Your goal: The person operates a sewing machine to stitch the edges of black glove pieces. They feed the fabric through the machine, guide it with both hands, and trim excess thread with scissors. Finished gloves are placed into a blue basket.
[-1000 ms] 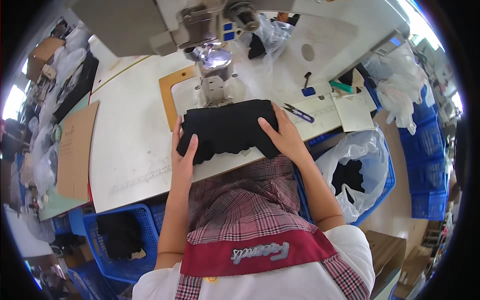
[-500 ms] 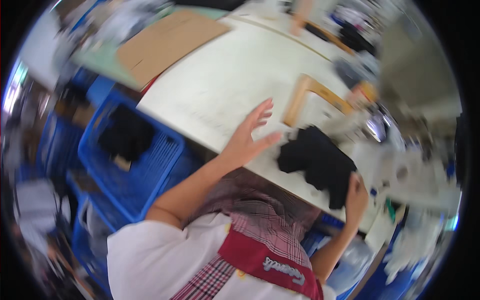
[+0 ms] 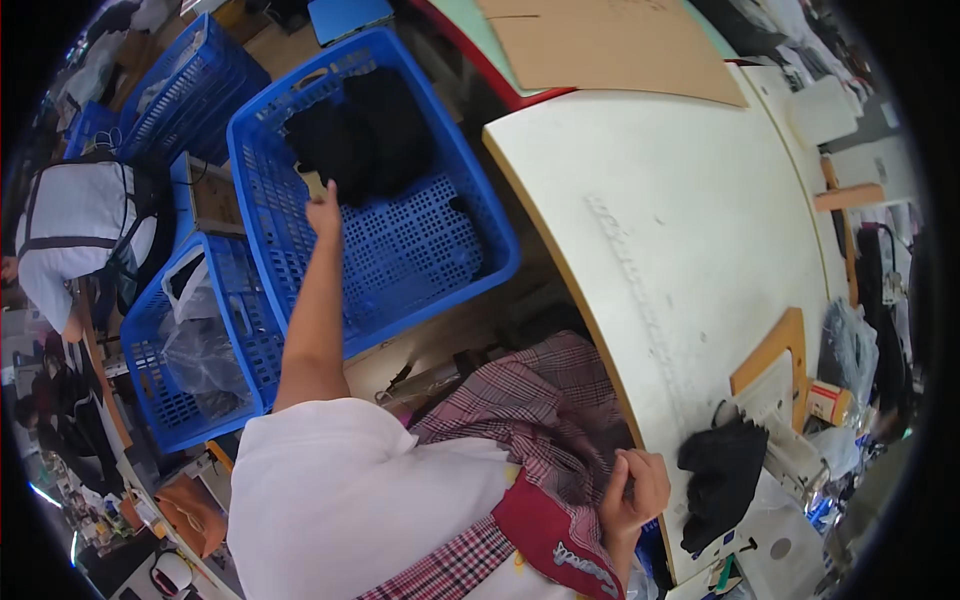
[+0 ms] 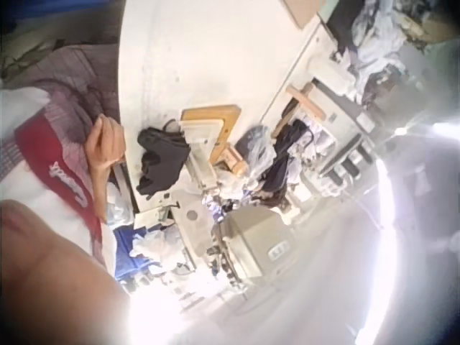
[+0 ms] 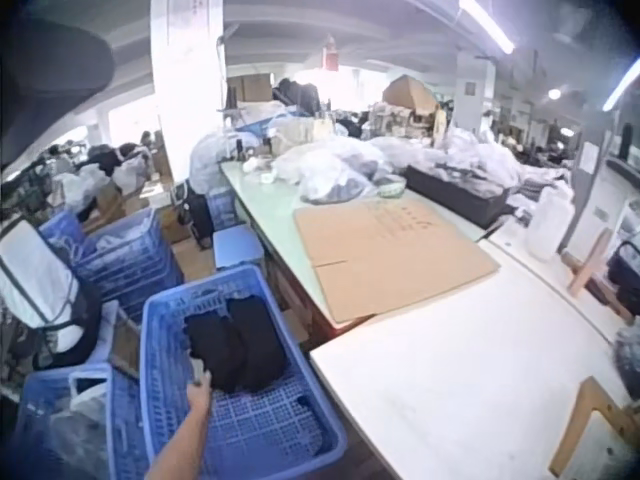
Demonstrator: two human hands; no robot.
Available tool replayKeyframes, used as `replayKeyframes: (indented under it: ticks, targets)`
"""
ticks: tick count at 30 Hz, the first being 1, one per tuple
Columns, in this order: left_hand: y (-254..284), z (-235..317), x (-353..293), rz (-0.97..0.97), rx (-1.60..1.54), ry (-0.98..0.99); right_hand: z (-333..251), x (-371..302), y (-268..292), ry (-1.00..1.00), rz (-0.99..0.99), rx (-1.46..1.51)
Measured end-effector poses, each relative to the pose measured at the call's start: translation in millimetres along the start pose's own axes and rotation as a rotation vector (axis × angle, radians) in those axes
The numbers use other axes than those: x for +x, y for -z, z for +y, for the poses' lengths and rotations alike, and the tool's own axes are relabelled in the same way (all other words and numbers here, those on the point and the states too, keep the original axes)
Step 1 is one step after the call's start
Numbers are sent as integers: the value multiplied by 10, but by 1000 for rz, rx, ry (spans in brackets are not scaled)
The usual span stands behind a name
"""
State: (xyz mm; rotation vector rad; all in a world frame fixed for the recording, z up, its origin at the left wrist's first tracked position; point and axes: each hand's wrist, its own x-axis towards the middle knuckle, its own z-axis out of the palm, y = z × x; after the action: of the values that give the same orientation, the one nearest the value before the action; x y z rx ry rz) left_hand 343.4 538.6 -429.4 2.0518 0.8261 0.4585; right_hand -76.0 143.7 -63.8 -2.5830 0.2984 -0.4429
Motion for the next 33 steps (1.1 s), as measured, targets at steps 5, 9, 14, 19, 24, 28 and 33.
replayKeyframes:
  ticks: [5,9,14,19,24,28,33]
  targets:
    - [206,-363,1734,-326,382,129,140,20,-3,-27,-79,-73]
    - [-440,-111,1169,-677,1,516,-104,50,-142,-93,-146,-218]
    - [-445,296,1116,-747,-270,757,-174,103,-144,-97,-231,-255]
    - [-511,551,1155,-782,-505,1048,-183,90,-184,-115,-222,-272]
    - [-657,460,1193,-687,-596,954,-182,101,-176,-128,-218,-255]
    - [-744,478,1131,-632,-631,918,-153,50,-188,-87,-187,-241]
    - [-319,557,1212,-755,-800,928,-147,86,-210,14,-166,-216]
